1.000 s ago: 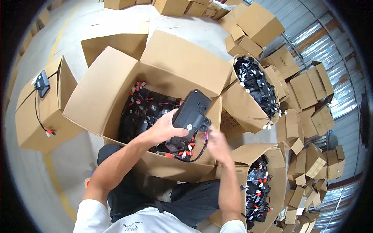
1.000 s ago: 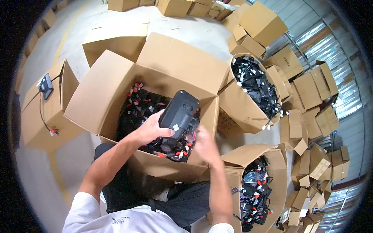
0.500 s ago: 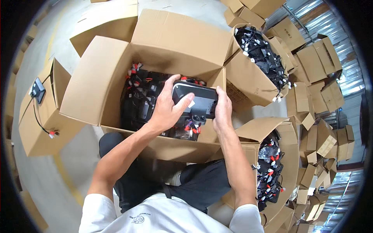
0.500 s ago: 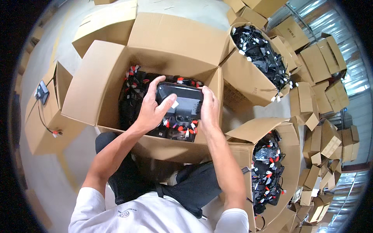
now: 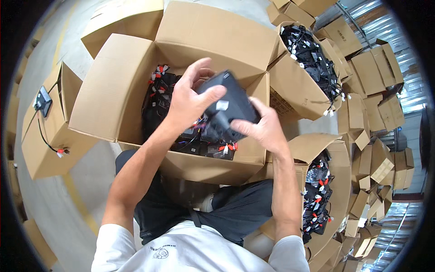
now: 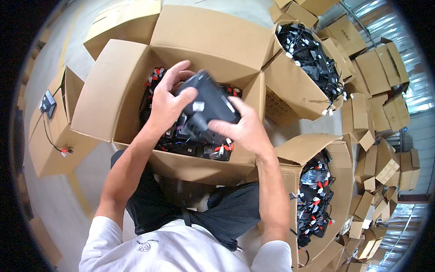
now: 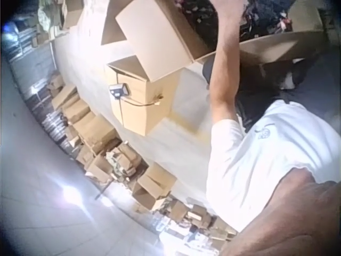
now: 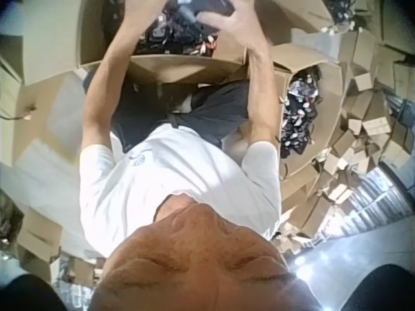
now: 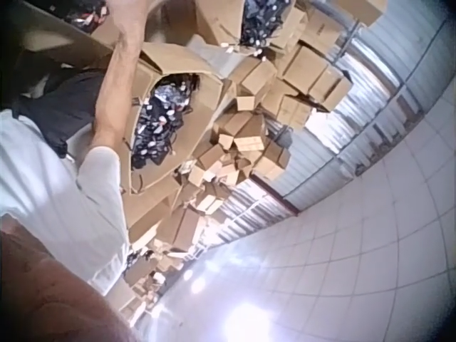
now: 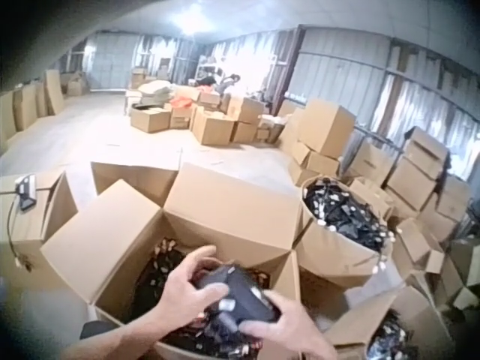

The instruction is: The person sorts electronic display units and wiring harnesses by hand, placing them into cardboard boxes.

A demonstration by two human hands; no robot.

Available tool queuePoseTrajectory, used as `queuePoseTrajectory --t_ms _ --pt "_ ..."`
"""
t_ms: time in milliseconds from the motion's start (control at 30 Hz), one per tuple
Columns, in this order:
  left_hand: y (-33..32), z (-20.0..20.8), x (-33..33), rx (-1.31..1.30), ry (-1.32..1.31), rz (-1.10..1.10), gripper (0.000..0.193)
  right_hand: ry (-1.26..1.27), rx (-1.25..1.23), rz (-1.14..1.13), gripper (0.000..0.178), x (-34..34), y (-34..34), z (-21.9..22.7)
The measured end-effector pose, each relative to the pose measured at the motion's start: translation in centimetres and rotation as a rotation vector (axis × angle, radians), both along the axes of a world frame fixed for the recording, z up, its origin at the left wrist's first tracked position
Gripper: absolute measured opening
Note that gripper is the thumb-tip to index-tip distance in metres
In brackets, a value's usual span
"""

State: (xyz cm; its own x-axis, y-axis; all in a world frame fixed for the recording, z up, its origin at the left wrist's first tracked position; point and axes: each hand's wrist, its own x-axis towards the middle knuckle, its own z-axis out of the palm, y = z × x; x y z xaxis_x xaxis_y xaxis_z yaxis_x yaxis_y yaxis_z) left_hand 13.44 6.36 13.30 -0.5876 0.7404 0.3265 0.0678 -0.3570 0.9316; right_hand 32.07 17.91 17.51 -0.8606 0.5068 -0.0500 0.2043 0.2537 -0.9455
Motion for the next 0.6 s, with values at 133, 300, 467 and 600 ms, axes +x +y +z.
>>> queuePoseTrajectory --t_ms 133,300,467,600 --pt "0.5 -0.5 0.0 -0.249 0.058 -0.433 0.066 0.273 -0.217 -0.270 0.048 -0.1 2.8 -0.4" --pt "3.1 -3.2 -3.6 -0.585 0.068 -0.542 0.019 0.230 -0.403 -0.328 0.042 0.0 4.1 -4.6" --pt "3.9 -7.1 -2.7 -0.746 0.055 -0.793 0.017 0.321 -0.468 -0.370 0.043 1.1 4.9 -5.4" --pt "5.5 -8.9 -7.3 -0.705 0.604 -0.306 0.029 0.226 -0.404 -0.534 0.043 2.1 7.3 -6.6"
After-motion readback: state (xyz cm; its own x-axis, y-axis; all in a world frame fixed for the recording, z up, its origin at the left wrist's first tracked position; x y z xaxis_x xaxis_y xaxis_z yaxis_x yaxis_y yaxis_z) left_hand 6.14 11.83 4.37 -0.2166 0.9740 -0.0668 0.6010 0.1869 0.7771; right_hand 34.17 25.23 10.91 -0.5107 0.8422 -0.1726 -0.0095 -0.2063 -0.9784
